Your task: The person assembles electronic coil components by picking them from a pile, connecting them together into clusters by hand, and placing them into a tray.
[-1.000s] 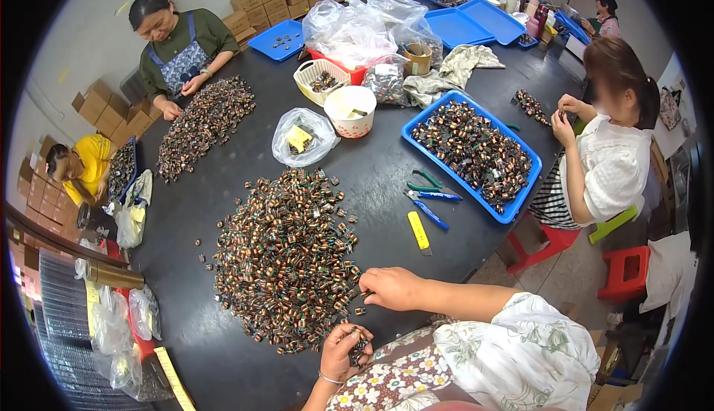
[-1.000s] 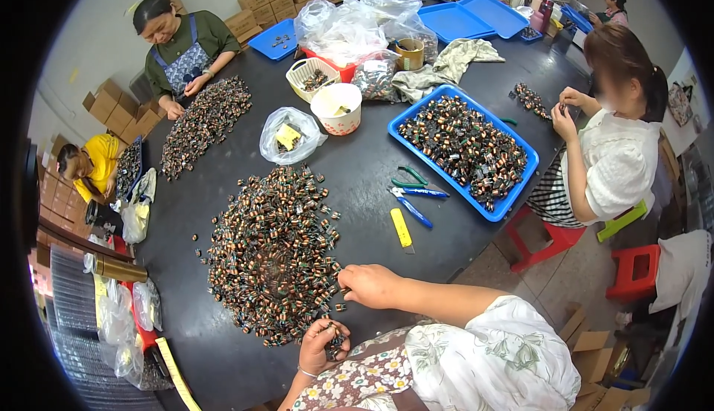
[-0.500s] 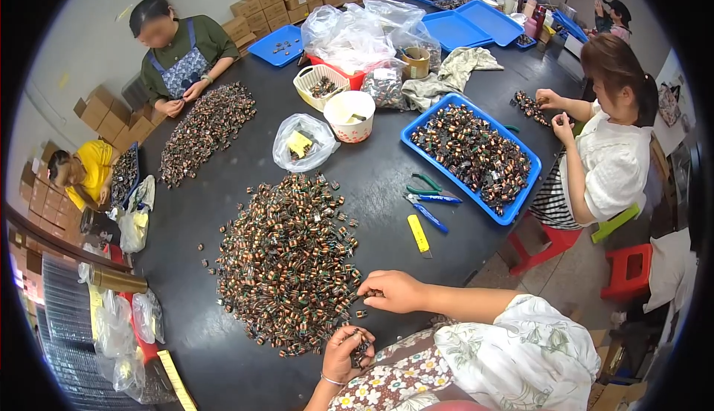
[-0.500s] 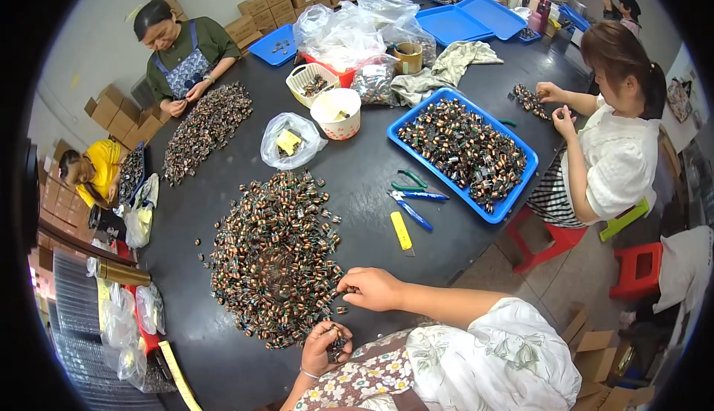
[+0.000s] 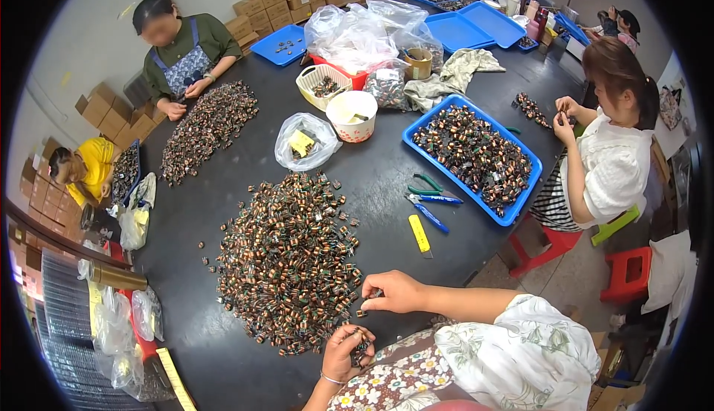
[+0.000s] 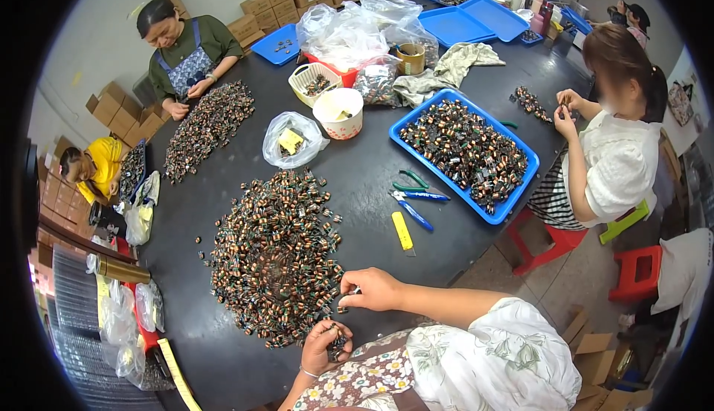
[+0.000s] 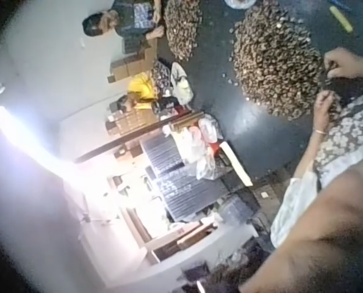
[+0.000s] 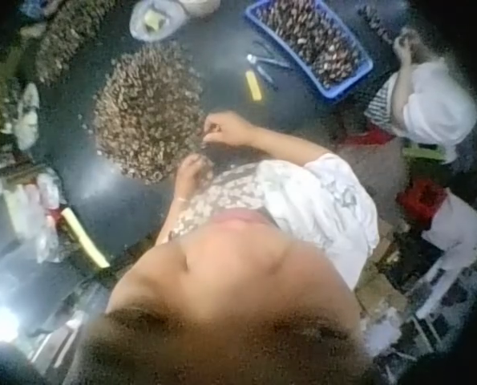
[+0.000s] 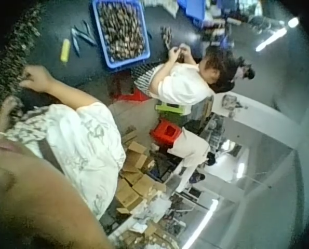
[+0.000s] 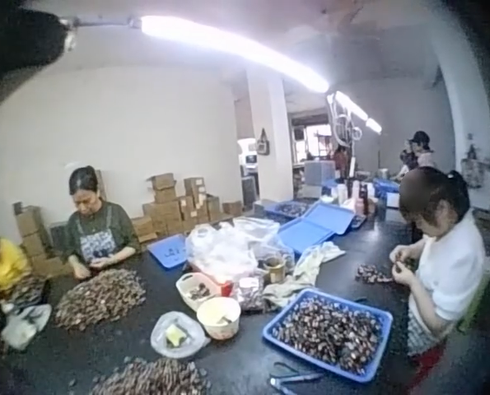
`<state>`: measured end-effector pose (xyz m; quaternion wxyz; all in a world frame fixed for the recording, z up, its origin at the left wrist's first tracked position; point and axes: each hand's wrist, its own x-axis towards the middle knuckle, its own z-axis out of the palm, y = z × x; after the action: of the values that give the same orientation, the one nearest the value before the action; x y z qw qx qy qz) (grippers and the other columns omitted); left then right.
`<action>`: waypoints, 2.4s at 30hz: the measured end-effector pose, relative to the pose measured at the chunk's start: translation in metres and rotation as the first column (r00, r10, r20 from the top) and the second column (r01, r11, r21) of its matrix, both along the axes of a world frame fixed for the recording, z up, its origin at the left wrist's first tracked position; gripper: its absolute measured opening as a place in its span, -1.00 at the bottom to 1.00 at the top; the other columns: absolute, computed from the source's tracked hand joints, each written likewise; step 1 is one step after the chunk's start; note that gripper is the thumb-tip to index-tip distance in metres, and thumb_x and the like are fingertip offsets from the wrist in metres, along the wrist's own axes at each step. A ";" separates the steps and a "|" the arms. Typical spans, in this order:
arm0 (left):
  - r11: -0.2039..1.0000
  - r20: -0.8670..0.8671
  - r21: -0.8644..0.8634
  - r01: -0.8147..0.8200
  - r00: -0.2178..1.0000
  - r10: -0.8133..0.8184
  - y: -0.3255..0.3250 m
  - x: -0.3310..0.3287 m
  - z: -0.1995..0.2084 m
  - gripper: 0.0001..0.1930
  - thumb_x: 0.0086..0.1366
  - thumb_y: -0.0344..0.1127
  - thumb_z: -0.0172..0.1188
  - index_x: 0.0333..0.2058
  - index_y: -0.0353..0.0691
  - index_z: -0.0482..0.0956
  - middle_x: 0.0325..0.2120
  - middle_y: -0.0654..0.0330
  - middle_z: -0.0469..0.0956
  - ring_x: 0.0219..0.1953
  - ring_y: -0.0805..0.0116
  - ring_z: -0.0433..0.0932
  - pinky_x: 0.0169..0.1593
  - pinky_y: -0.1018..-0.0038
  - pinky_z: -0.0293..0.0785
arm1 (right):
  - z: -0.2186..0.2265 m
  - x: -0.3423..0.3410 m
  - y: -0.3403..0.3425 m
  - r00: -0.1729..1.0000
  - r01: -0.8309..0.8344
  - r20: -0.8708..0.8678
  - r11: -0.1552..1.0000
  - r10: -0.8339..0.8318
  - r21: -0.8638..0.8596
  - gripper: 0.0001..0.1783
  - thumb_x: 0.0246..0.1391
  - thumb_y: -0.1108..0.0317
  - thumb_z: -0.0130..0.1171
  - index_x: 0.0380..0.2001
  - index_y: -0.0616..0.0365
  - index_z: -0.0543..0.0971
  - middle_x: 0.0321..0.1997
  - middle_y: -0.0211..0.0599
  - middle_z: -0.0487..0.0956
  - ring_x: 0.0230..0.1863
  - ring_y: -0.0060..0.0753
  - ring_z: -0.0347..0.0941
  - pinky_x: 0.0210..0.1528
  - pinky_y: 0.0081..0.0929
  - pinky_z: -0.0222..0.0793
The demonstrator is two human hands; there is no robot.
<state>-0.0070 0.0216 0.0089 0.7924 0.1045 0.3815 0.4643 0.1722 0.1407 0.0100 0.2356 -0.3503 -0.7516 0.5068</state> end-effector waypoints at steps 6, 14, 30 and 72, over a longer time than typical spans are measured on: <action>1.000 0.006 0.001 -0.001 1.000 0.001 0.000 0.000 0.000 -0.95 0.23 -0.44 -0.02 -0.34 -0.27 0.37 -0.40 0.00 0.48 -0.54 0.33 0.46 -0.65 0.58 0.30 | -0.001 -0.001 -0.002 1.000 -0.001 0.027 1.000 0.002 -0.008 -0.75 -0.15 0.27 0.24 -0.42 0.14 0.47 -0.47 -0.30 0.50 -0.46 -0.41 0.45 -0.37 -0.49 0.37; 1.000 -0.010 0.014 0.010 1.000 -0.010 -0.001 0.000 0.000 -0.93 0.23 -0.44 -0.01 -0.32 -0.28 0.39 -0.40 0.00 0.48 -0.54 0.31 0.47 -0.65 0.58 0.31 | 0.002 -0.001 -0.003 0.996 -0.024 0.087 0.999 0.020 0.045 -0.80 -0.13 0.30 0.16 -0.40 0.12 0.47 -0.42 -0.32 0.51 -0.43 -0.38 0.47 -0.35 -0.45 0.38; 1.000 -0.007 -0.001 0.005 1.000 -0.005 -0.001 0.001 0.002 -0.93 0.23 -0.43 -0.01 -0.33 -0.27 0.40 -0.40 0.01 0.49 -0.53 0.33 0.47 -0.65 0.59 0.31 | 0.002 -0.001 -0.003 0.996 -0.021 0.084 0.999 0.018 0.036 -0.78 -0.13 0.29 0.16 -0.36 0.12 0.49 -0.39 -0.30 0.52 -0.42 -0.36 0.47 -0.33 -0.45 0.39; 0.993 0.085 -0.057 -0.105 0.990 0.109 0.003 -0.017 -0.002 -0.91 0.19 -0.40 0.03 -0.31 -0.17 0.38 -0.43 0.03 0.45 -0.55 0.26 0.43 -0.67 0.58 0.27 | 0.021 -0.006 -0.020 0.903 -0.411 0.021 0.878 0.428 -0.245 -0.76 -0.11 0.20 0.23 -0.42 0.11 0.54 -0.58 -0.34 0.51 -0.53 -0.44 0.42 -0.47 -0.46 0.29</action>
<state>-0.0240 0.0243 0.0066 0.7849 0.0426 0.3634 0.5001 0.1661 0.1208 0.0308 0.0488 -0.2233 -0.7526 0.6176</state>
